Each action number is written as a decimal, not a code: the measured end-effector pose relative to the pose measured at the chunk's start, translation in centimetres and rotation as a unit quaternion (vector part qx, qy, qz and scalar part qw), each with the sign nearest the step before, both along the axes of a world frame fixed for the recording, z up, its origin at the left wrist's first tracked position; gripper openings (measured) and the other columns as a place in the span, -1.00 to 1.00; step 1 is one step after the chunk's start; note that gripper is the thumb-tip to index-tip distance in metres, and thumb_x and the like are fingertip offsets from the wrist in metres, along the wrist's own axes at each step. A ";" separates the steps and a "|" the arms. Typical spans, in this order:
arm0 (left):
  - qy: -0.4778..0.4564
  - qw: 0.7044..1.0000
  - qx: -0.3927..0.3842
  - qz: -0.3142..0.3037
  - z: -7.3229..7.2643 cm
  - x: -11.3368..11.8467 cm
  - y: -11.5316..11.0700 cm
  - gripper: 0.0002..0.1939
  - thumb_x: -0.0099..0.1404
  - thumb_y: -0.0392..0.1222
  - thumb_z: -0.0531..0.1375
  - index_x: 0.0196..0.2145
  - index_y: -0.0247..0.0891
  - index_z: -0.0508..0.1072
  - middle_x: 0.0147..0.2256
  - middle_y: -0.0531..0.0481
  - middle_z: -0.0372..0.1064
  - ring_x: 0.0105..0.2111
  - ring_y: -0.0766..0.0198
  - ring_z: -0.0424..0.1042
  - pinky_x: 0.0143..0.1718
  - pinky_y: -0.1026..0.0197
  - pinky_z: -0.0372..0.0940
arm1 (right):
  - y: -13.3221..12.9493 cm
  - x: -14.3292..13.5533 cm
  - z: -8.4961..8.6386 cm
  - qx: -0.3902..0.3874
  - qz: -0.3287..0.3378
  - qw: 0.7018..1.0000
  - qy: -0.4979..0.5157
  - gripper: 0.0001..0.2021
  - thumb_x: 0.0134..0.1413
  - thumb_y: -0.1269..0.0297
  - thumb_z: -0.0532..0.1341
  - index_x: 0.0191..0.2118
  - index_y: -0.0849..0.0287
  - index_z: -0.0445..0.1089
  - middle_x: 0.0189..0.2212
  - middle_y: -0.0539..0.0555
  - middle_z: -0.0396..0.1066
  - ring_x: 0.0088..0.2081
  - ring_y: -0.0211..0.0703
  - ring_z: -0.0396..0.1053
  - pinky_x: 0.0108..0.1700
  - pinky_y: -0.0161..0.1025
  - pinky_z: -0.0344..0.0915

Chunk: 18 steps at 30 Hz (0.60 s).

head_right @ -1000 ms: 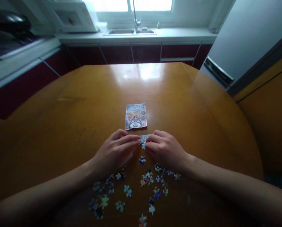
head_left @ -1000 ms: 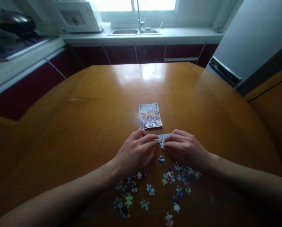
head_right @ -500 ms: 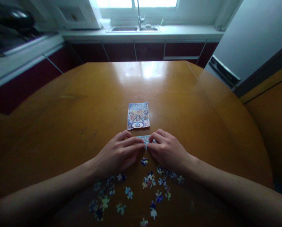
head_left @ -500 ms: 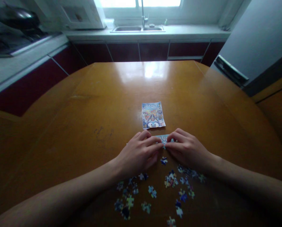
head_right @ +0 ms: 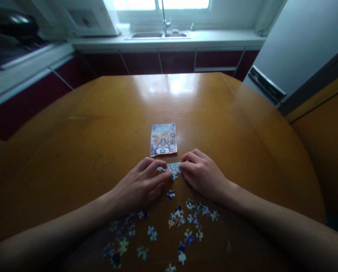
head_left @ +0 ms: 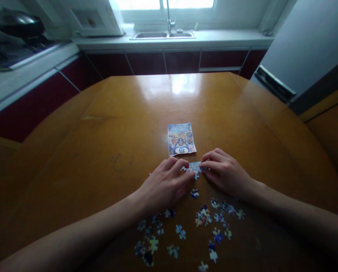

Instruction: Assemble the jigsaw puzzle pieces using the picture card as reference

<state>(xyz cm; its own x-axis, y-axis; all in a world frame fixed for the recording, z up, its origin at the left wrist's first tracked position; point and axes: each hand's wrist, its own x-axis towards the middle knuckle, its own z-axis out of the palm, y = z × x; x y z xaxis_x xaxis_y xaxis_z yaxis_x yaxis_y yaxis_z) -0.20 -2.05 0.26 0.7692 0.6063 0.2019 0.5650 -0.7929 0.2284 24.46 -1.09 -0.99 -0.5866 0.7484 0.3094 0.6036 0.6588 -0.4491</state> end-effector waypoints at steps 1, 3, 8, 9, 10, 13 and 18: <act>-0.001 1.000 0.001 0.000 0.0 0.0 0.0 -0.70 0.36 -0.27 0.15 0.04 -0.16 0.40 0.02 -0.11 0.29 -0.04 0.05 0.21 0.01 -0.04 0.33 | 0.0 0.0 0.0 0.000 0.000 1.000 0.001 -0.85 0.25 0.39 0.16 -0.21 0.17 0.51 -0.20 0.13 0.45 -0.14 -0.07 0.29 -0.07 -0.10 0.34; -0.007 1.000 0.004 -0.002 0.0 0.0 -0.1 -0.72 0.37 -0.27 0.14 0.03 -0.17 0.40 0.01 -0.12 0.29 -0.05 0.06 0.22 0.01 -0.04 0.34 | 0.0 0.0 -0.1 -0.001 -0.001 1.000 0.002 -0.85 0.25 0.39 0.16 -0.21 0.16 0.50 -0.20 0.13 0.44 -0.14 -0.06 0.30 -0.08 -0.09 0.34; -0.029 0.999 0.016 -0.013 0.2 0.1 -0.2 -0.73 0.38 -0.26 0.14 0.02 -0.17 0.41 0.00 -0.14 0.29 -0.07 0.06 0.22 -0.03 -0.04 0.37 | 0.0 0.0 0.0 -0.005 -0.001 1.000 0.012 -0.85 0.26 0.38 0.16 -0.24 0.14 0.50 -0.22 0.13 0.44 -0.15 -0.06 0.30 -0.11 -0.09 0.35; -0.031 0.999 0.017 -0.014 0.3 0.1 -0.2 -0.75 0.38 -0.25 0.14 0.01 -0.16 0.42 0.00 -0.13 0.28 -0.07 0.05 0.23 -0.03 -0.04 0.37 | 0.0 -0.1 0.1 -0.005 -0.002 1.000 0.014 -0.85 0.26 0.38 0.16 -0.24 0.14 0.50 -0.22 0.13 0.44 -0.16 -0.07 0.31 -0.11 -0.09 0.35; -0.032 0.999 0.017 -0.012 0.2 0.2 -0.2 -0.76 0.38 -0.25 0.14 0.00 -0.16 0.43 0.00 -0.13 0.28 -0.07 0.06 0.23 -0.03 -0.04 0.37 | 0.0 -0.1 0.1 -0.006 -0.002 1.000 0.015 -0.85 0.26 0.38 0.16 -0.25 0.14 0.50 -0.23 0.13 0.44 -0.16 -0.07 0.31 -0.11 -0.10 0.35; -0.025 1.000 0.008 -0.005 0.2 0.1 -0.2 -0.73 0.36 -0.26 0.16 0.01 -0.15 0.42 0.01 -0.13 0.27 -0.06 0.05 0.23 -0.02 -0.04 0.36 | 0.0 -0.1 0.2 -0.009 -0.004 1.000 0.014 -0.85 0.26 0.37 0.16 -0.25 0.15 0.50 -0.23 0.13 0.44 -0.15 -0.07 0.31 -0.10 -0.10 0.35; -0.019 1.000 -0.008 -0.003 0.2 0.2 -0.3 -0.70 0.36 -0.28 0.16 0.04 -0.15 0.40 0.04 -0.13 0.25 -0.02 0.03 0.21 0.02 -0.06 0.34 | -0.1 -0.1 0.1 -0.015 -0.001 1.000 0.016 -0.85 0.26 0.37 0.16 -0.24 0.17 0.49 -0.22 0.13 0.44 -0.14 -0.07 0.31 -0.09 -0.11 0.35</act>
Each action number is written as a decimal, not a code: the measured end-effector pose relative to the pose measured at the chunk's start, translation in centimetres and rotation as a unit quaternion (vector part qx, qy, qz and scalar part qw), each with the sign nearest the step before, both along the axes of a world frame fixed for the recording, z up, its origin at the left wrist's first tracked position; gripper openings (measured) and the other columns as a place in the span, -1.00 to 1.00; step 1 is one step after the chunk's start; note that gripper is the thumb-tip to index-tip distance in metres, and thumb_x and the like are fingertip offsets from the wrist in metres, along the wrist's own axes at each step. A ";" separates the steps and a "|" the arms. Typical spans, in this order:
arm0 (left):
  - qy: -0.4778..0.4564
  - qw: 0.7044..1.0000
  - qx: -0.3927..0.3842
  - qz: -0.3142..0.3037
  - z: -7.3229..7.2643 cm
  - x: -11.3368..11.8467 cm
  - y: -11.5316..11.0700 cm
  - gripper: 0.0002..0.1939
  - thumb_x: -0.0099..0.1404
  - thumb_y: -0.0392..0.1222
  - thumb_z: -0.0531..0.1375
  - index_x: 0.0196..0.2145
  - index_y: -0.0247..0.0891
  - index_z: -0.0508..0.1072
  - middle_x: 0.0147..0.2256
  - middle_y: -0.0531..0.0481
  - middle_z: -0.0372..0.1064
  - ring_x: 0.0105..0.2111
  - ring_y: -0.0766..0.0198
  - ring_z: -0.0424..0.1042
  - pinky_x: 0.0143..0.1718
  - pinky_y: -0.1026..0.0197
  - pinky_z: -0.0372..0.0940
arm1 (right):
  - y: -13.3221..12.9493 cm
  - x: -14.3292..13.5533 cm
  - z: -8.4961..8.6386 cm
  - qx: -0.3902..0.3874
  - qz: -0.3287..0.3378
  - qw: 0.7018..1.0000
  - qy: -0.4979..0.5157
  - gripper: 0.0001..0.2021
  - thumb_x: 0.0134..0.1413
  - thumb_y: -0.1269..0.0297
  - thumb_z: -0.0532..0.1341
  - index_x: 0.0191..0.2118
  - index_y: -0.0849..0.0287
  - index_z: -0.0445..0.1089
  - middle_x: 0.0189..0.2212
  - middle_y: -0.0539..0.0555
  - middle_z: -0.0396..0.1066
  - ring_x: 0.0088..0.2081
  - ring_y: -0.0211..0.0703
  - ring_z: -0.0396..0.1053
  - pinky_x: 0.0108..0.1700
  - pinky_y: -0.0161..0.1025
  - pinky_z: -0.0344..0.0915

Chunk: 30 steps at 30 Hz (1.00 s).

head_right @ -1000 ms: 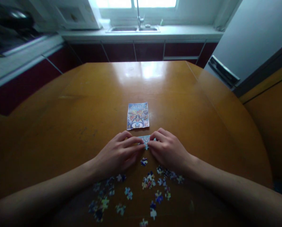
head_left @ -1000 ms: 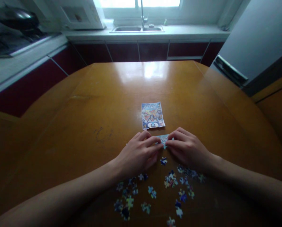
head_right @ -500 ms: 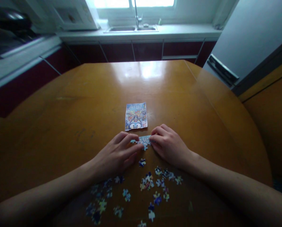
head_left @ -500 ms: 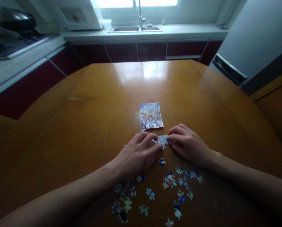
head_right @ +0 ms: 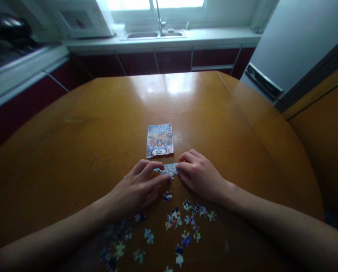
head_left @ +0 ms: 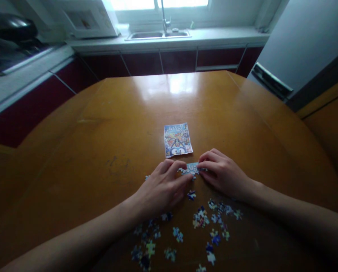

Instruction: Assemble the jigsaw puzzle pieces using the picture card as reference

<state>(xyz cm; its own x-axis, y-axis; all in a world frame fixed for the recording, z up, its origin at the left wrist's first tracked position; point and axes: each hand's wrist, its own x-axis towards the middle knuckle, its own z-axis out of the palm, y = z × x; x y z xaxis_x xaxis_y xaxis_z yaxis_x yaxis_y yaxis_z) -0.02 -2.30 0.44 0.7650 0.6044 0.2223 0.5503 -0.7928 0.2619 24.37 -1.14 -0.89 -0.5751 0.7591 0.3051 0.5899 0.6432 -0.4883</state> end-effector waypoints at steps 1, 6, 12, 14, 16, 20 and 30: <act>-0.007 1.000 -0.001 -0.002 0.1 0.0 0.0 -0.69 0.36 -0.28 0.15 0.05 -0.15 0.39 0.04 -0.13 0.25 -0.02 0.04 0.21 0.02 -0.06 0.34 | 0.0 0.0 0.0 -0.001 0.001 1.000 0.002 -0.86 0.26 0.37 0.16 -0.24 0.18 0.49 -0.22 0.14 0.44 -0.14 -0.07 0.31 -0.09 -0.11 0.35; -0.065 0.998 -0.003 0.024 0.5 -0.6 0.3 -0.71 0.31 -0.36 0.15 -0.01 -0.21 0.39 0.01 -0.13 0.27 -0.04 0.06 0.20 0.01 -0.05 0.31 | -0.2 0.2 0.6 0.006 -0.029 0.999 0.042 -0.87 0.24 0.40 0.17 -0.23 0.18 0.48 -0.22 0.15 0.42 -0.18 -0.09 0.33 -0.12 -0.10 0.35; -0.085 0.996 -0.003 0.038 0.3 -1.3 0.5 -0.72 0.26 -0.39 0.17 -0.08 -0.20 0.42 0.00 -0.12 0.28 -0.03 0.04 0.19 -0.01 -0.07 0.30 | 0.7 1.5 1.7 0.027 -0.106 0.988 0.110 -0.87 0.21 0.41 0.18 -0.19 0.17 0.48 -0.26 0.13 0.41 -0.20 -0.09 0.37 -0.17 -0.10 0.36; -0.073 0.997 -0.004 0.018 0.4 -1.2 0.4 -0.69 0.27 -0.37 0.18 -0.04 -0.16 0.43 0.03 -0.12 0.27 -0.02 0.03 0.19 0.01 -0.09 0.30 | 1.2 2.0 1.8 0.024 -0.126 0.985 0.117 -0.86 0.20 0.40 0.18 -0.20 0.15 0.49 -0.26 0.13 0.42 -0.20 -0.07 0.39 -0.17 -0.09 0.36; -0.061 0.998 -0.004 -0.001 0.5 -0.9 0.3 -0.69 0.27 -0.34 0.19 -0.04 -0.12 0.45 0.05 -0.10 0.26 -0.02 0.03 0.19 0.02 -0.10 0.30 | 1.5 2.4 1.8 0.020 -0.142 0.982 0.119 -0.87 0.20 0.38 0.19 -0.21 0.15 0.49 -0.26 0.13 0.43 -0.21 -0.06 0.40 -0.18 -0.08 0.35; -0.037 0.999 -0.002 -0.022 0.7 -0.6 0.2 -0.69 0.28 -0.31 0.20 -0.03 -0.08 0.47 0.07 -0.09 0.25 0.00 0.03 0.21 0.04 -0.09 0.30 | 1.5 2.5 1.7 0.012 -0.142 0.983 0.113 -0.88 0.20 0.39 0.19 -0.21 0.17 0.49 -0.25 0.13 0.42 -0.20 -0.09 0.40 -0.17 -0.09 0.36; 0.000 0.999 -0.013 -0.037 0.3 -0.4 0.4 -0.65 0.29 -0.29 0.20 0.03 -0.11 0.43 0.10 -0.01 0.34 -0.02 0.08 0.22 0.07 0.02 0.25 | 0.6 1.1 1.0 -0.013 0.010 0.999 0.033 -0.87 0.20 0.43 0.19 -0.23 0.13 0.50 -0.22 0.12 0.45 -0.14 -0.09 0.33 -0.10 -0.11 0.35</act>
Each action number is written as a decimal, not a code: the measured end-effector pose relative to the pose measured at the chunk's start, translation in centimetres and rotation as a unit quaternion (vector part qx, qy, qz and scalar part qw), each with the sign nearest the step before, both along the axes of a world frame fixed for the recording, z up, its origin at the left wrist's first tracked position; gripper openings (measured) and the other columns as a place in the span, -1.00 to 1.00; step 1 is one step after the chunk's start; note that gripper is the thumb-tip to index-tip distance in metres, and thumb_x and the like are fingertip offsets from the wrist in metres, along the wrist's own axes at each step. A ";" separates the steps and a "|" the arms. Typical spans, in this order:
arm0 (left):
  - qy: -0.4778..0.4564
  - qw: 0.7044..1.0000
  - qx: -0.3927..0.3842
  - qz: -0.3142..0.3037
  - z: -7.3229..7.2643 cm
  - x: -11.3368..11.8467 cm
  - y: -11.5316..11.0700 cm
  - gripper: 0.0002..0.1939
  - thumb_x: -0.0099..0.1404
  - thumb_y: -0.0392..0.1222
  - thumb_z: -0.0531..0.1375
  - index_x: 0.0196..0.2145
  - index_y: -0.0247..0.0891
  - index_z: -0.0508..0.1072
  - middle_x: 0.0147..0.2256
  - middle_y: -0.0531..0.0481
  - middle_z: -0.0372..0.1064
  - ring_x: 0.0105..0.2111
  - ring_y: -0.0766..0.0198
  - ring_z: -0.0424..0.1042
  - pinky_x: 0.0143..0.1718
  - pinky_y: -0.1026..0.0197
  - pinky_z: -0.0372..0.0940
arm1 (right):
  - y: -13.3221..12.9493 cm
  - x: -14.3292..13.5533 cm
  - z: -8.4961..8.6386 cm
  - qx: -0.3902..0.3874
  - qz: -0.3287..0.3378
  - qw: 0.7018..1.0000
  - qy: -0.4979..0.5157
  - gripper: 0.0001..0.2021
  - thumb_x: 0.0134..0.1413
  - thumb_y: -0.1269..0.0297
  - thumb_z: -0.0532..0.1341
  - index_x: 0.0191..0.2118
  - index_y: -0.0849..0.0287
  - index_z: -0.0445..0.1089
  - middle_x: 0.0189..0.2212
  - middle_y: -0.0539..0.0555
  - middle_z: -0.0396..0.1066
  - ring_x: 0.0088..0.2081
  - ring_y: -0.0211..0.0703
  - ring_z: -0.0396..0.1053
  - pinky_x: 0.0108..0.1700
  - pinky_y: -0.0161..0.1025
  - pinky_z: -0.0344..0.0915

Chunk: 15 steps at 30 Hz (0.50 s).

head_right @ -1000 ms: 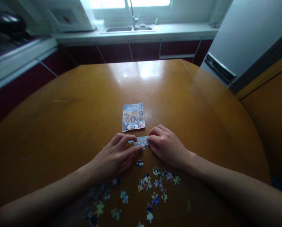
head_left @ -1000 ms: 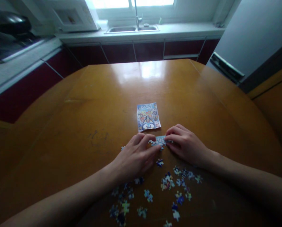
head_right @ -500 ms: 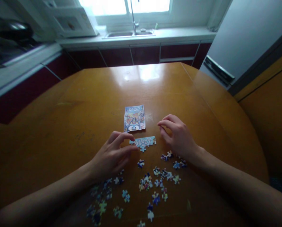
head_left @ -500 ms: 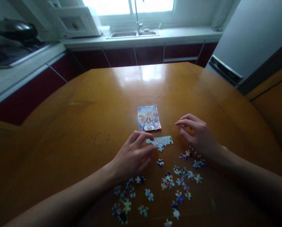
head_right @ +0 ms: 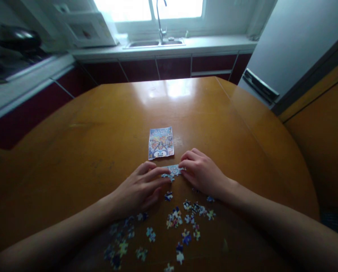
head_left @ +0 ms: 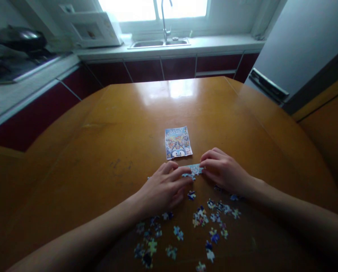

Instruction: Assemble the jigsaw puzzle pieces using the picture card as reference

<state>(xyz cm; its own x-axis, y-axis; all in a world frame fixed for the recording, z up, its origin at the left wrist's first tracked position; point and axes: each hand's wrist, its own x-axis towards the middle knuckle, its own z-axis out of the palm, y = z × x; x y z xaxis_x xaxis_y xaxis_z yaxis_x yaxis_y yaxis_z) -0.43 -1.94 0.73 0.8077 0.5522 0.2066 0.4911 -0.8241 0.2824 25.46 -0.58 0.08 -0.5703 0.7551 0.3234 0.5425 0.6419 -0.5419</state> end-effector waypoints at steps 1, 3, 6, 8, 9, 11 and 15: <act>0.003 1.000 -0.001 -0.003 0.0 0.0 0.0 -0.65 0.29 -0.29 0.19 0.03 -0.11 0.43 0.10 0.01 0.36 -0.03 0.10 0.23 0.07 0.03 0.25 | 0.0 -0.1 -0.1 -0.001 0.004 1.000 -0.004 -0.86 0.20 0.43 0.19 -0.23 0.13 0.50 -0.22 0.12 0.46 -0.14 -0.09 0.33 -0.10 -0.11 0.35; 0.007 1.000 -0.002 -0.005 0.0 0.2 0.0 -0.68 0.31 -0.29 0.18 0.01 -0.12 0.43 0.08 0.02 0.38 -0.06 0.12 0.25 0.05 0.05 0.24 | -0.1 -0.2 -0.2 0.000 0.002 1.000 -0.006 -0.85 0.21 0.44 0.18 -0.23 0.14 0.50 -0.22 0.12 0.46 -0.14 -0.09 0.33 -0.10 -0.11 0.35; 0.009 1.000 -0.006 -0.005 0.1 0.3 0.0 -0.73 0.35 -0.27 0.14 -0.01 -0.14 0.43 0.07 0.01 0.41 -0.08 0.13 0.26 0.03 0.05 0.24 | -0.1 -0.3 -0.4 -0.004 -0.003 1.000 -0.009 -0.86 0.22 0.43 0.18 -0.23 0.14 0.50 -0.22 0.12 0.45 -0.14 -0.09 0.33 -0.10 -0.11 0.35; 0.012 1.000 -0.010 -0.005 0.1 0.4 0.0 -0.75 0.38 -0.27 0.12 -0.01 -0.15 0.43 0.07 0.02 0.41 -0.07 0.12 0.26 0.04 0.04 0.23 | -0.1 -0.3 -0.6 -0.008 -0.002 1.000 -0.015 -0.89 0.22 0.38 0.21 -0.23 0.14 0.50 -0.22 0.12 0.45 -0.14 -0.09 0.33 -0.09 -0.11 0.35; 0.014 1.000 -0.012 -0.006 0.1 0.4 0.0 -0.76 0.39 -0.27 0.11 -0.01 -0.15 0.43 0.07 0.02 0.41 -0.07 0.12 0.26 0.04 0.04 0.23 | -0.1 -0.3 -0.6 -0.010 -0.002 1.000 -0.019 -0.91 0.22 0.36 0.23 -0.23 0.13 0.50 -0.22 0.11 0.45 -0.14 -0.09 0.33 -0.09 -0.11 0.35; 0.017 1.000 -0.012 -0.007 0.1 0.4 0.0 -0.77 0.41 -0.26 0.09 -0.02 -0.16 0.42 0.07 0.04 0.41 -0.07 0.12 0.27 0.05 0.04 0.22 | -0.1 -0.4 -0.8 -0.014 0.000 1.000 -0.024 -0.93 0.21 0.33 0.25 -0.23 0.13 0.50 -0.22 0.11 0.44 -0.14 -0.09 0.32 -0.09 -0.11 0.35; 0.011 1.000 -0.005 -0.010 -0.1 0.3 0.1 -0.76 0.41 -0.24 0.11 0.00 -0.16 0.42 0.08 0.02 0.41 -0.06 0.12 0.28 0.07 0.02 0.23 | -0.1 -0.4 -0.9 -0.014 0.003 1.000 -0.026 -0.93 0.22 0.33 0.25 -0.24 0.12 0.51 -0.22 0.10 0.44 -0.14 -0.09 0.32 -0.08 -0.11 0.35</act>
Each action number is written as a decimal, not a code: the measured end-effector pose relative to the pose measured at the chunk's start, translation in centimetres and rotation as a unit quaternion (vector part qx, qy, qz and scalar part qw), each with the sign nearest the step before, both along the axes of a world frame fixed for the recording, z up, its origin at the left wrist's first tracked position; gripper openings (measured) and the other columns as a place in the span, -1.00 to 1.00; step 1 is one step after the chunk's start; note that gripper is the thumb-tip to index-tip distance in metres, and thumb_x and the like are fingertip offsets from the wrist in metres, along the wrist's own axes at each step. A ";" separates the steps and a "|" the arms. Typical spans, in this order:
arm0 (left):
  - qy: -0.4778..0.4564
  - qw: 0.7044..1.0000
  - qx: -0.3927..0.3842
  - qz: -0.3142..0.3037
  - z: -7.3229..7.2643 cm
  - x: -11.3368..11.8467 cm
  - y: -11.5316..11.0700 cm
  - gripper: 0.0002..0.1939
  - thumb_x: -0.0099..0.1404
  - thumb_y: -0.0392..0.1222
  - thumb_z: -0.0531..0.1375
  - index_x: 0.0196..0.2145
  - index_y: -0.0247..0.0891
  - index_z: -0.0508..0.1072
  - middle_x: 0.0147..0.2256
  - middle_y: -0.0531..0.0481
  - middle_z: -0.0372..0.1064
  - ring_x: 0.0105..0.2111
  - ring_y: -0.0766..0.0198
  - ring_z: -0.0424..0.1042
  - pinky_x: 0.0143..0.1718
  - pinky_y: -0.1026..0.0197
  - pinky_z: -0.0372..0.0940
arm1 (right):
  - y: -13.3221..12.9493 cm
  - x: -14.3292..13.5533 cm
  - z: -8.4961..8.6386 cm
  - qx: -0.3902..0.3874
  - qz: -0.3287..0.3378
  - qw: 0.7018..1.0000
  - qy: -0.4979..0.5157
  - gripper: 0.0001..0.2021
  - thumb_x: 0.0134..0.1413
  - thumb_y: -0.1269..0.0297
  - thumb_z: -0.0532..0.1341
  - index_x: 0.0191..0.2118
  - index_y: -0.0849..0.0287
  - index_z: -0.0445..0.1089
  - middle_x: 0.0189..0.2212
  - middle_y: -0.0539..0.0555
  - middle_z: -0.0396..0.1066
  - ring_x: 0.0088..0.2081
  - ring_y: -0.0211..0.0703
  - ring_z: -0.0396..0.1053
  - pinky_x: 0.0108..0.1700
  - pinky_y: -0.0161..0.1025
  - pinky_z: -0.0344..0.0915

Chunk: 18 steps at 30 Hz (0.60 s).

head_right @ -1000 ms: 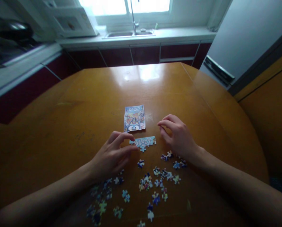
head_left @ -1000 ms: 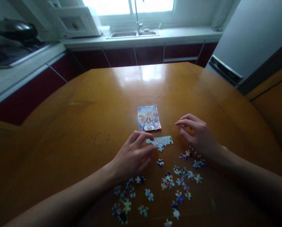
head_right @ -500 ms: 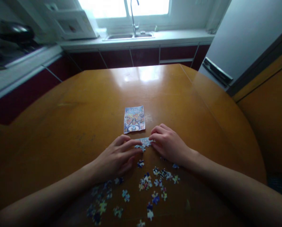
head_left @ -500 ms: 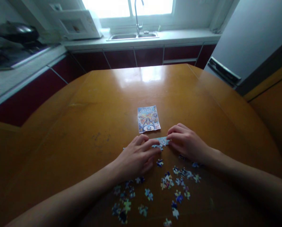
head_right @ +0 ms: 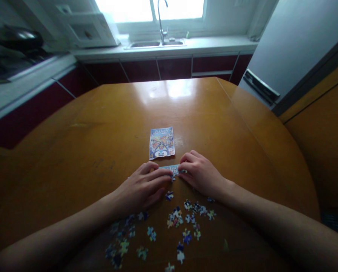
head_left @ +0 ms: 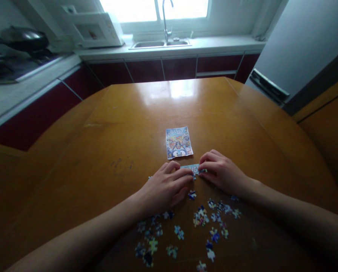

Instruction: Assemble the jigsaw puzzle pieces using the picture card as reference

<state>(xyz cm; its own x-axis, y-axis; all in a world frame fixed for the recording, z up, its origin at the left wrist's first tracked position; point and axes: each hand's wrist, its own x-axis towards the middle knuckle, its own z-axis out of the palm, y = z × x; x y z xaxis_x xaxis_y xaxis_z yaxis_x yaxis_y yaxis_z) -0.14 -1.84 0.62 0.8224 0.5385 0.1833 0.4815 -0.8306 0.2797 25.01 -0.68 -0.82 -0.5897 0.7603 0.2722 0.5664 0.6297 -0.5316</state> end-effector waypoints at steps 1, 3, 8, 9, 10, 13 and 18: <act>-0.001 1.000 0.001 -0.001 0.0 0.0 0.0 -0.75 0.41 -0.23 0.11 0.02 -0.16 0.41 0.08 0.02 0.41 -0.05 0.12 0.28 0.07 0.02 0.23 | 0.0 0.0 0.0 0.001 0.000 1.000 -0.001 -0.92 0.22 0.33 0.24 -0.25 0.12 0.51 -0.23 0.10 0.43 -0.14 -0.09 0.32 -0.08 -0.11 0.35; -0.001 1.000 0.002 -0.002 0.0 -0.1 0.1 -0.74 0.41 -0.23 0.12 0.03 -0.15 0.41 0.08 0.02 0.41 -0.05 0.12 0.29 0.08 0.02 0.23 | -0.1 -0.1 0.1 0.002 0.000 1.000 -0.006 -0.92 0.22 0.34 0.24 -0.25 0.12 0.51 -0.22 0.11 0.43 -0.14 -0.09 0.32 -0.08 -0.11 0.34; -0.004 1.000 0.008 -0.003 0.0 -0.1 0.1 -0.72 0.41 -0.23 0.13 0.05 -0.12 0.42 0.09 0.05 0.41 -0.06 0.12 0.27 0.07 0.03 0.23 | -0.2 -0.2 0.5 -0.001 -0.001 1.000 -0.015 -0.88 0.25 0.35 0.20 -0.24 0.12 0.51 -0.22 0.12 0.43 -0.13 -0.09 0.31 -0.07 -0.11 0.33; -0.005 1.000 0.011 -0.002 0.0 -0.1 0.1 -0.72 0.41 -0.22 0.13 0.05 -0.12 0.42 0.08 0.06 0.41 -0.07 0.13 0.27 0.07 0.03 0.23 | -0.2 -0.2 0.5 0.000 0.001 1.000 -0.017 -0.87 0.26 0.36 0.18 -0.24 0.13 0.51 -0.22 0.12 0.43 -0.14 -0.09 0.30 -0.06 -0.11 0.33; -0.006 1.000 0.016 -0.003 0.0 -0.1 0.1 -0.72 0.41 -0.22 0.13 0.05 -0.11 0.42 0.07 0.06 0.42 -0.07 0.13 0.26 0.06 0.03 0.23 | -0.2 -0.3 0.6 0.001 0.001 1.000 -0.019 -0.85 0.27 0.37 0.16 -0.24 0.13 0.50 -0.22 0.12 0.42 -0.14 -0.09 0.30 -0.06 -0.10 0.32; -0.007 1.000 0.024 -0.005 0.0 -0.1 0.2 -0.72 0.42 -0.21 0.13 0.06 -0.10 0.42 0.06 0.07 0.43 -0.07 0.13 0.25 0.05 0.04 0.24 | -0.2 -0.3 0.7 0.001 0.005 1.000 -0.027 -0.82 0.29 0.37 0.13 -0.25 0.14 0.49 -0.22 0.13 0.42 -0.13 -0.08 0.29 -0.05 -0.10 0.31; 0.009 1.000 0.024 -0.006 -0.1 -0.1 0.1 -0.70 0.43 -0.21 0.11 0.08 -0.14 0.41 0.08 0.05 0.40 -0.06 0.10 0.24 0.06 0.02 0.26 | -0.2 -0.2 0.8 -0.002 0.004 0.999 -0.042 -0.82 0.30 0.35 0.12 -0.23 0.14 0.48 -0.19 0.12 0.44 -0.13 -0.07 0.30 -0.05 -0.09 0.27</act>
